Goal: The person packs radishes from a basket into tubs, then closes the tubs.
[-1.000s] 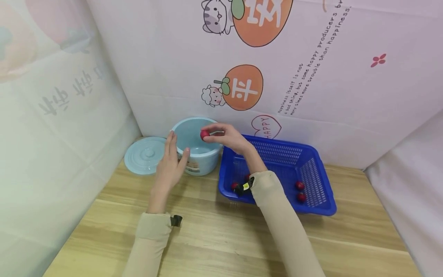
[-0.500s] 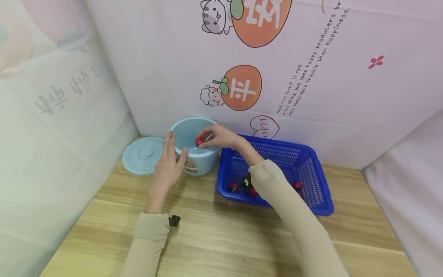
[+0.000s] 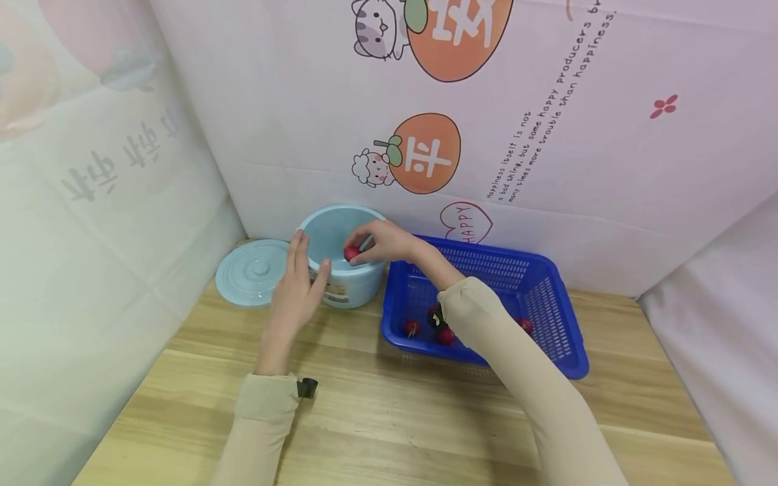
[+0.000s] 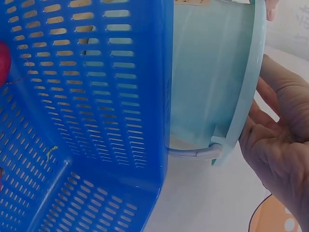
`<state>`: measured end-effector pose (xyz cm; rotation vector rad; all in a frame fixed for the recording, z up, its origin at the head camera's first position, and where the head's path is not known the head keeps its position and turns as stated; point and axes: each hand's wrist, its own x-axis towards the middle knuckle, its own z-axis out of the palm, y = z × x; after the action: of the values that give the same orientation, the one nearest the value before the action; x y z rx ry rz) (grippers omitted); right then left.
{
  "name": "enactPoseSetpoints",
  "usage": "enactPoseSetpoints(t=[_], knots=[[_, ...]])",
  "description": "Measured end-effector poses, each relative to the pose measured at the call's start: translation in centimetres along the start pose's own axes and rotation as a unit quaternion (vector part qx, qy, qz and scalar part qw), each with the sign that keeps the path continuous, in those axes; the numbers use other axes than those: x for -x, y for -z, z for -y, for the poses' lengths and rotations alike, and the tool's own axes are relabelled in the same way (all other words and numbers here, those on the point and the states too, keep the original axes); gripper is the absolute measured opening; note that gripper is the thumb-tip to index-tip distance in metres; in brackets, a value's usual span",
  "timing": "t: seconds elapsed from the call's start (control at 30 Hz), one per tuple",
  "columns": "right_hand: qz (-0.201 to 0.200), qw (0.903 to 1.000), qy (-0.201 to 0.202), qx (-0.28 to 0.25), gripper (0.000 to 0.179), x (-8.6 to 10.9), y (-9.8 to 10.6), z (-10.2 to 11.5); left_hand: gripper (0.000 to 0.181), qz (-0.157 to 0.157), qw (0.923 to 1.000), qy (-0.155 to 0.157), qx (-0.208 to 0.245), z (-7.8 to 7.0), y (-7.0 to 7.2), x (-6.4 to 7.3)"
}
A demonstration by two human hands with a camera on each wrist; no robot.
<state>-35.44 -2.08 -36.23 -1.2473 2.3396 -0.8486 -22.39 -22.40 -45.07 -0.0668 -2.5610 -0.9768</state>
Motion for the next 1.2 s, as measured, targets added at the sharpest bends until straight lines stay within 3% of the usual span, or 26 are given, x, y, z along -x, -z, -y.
enactPoseSetpoints(t=[0.4,0.7,1.2], knots=[[-0.001,1.0000,0.002,-0.005,0.032,0.10,-0.12,-0.02,0.080,0.003,1.0000,0.001,0.005,-0.10,-0.10,0.04],[0.006,0.9998,-0.016,-0.009,0.074,0.47,-0.19,0.20,0.080,0.009,1.0000,0.001,0.001,-0.18,-0.14,0.27],[-0.002,0.9998,-0.008,-0.020,0.064,0.26,-0.41,0.14,0.080,0.014,0.9999,0.006,-0.003,0.03,0.11,0.24]])
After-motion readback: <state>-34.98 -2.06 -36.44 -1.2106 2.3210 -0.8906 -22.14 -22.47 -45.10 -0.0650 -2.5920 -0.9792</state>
